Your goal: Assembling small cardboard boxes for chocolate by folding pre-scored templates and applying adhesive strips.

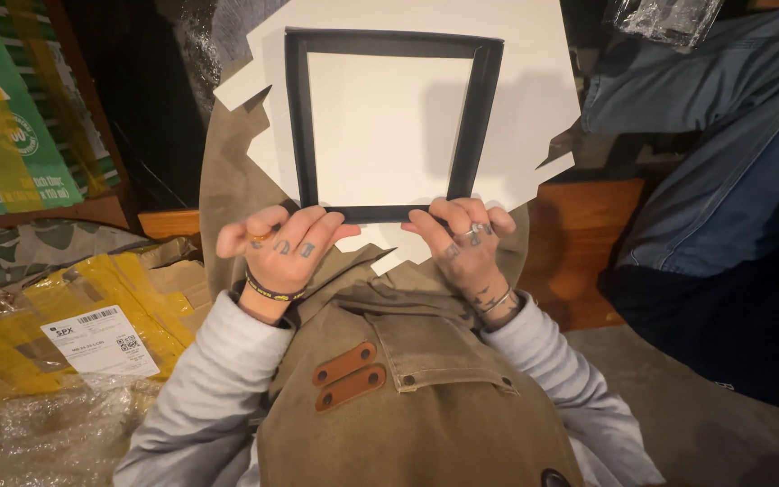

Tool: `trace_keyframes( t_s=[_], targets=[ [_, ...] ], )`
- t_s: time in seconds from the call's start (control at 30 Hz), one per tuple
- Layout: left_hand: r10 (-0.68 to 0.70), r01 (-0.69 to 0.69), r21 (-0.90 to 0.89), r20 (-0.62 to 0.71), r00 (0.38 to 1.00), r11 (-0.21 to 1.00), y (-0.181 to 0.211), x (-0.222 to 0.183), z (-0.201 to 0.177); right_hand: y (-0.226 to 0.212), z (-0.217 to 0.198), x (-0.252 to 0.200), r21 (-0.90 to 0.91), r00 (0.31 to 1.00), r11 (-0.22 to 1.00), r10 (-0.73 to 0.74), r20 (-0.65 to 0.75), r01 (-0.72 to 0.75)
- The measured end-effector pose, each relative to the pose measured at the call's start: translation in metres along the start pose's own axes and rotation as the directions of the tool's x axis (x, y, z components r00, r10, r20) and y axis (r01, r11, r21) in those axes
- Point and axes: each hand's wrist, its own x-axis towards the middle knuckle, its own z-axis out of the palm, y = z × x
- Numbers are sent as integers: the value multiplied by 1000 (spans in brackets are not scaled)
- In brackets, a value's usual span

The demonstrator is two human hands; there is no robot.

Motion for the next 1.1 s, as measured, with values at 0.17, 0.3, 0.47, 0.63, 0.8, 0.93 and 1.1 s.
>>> trace_keyframes(
  t_s=[0.17,0.3,0.47,0.63,0.8,0.93,1.1],
  targets=[
    [65,-64,80,-21,998,995,-14,-25,9,12,-8,-18,-42,997,997,-69,37,71],
    [75,-77,100,26,997,992,-14,-19,10,17,-6,-14,-66,986,987,-142,83,148],
    [70,-71,89,17,997,993,-4,-2,0,2,-19,8,-34,989,998,-44,143,50],
    [89,-89,129,4,996,988,25,15,0,-23,-7,27,24,986,996,-87,144,84],
    [71,-70,-39,19,997,997,22,-1,30,-20,27,7,-95,990,987,-126,63,132],
    [95,-95,-11,34,995,995,18,7,16,-15,8,19,-74,986,986,-141,85,148],
    [136,-138,19,69,988,990,-1,15,-13,13,-13,0,5,983,988,-157,98,157]
  ],
)
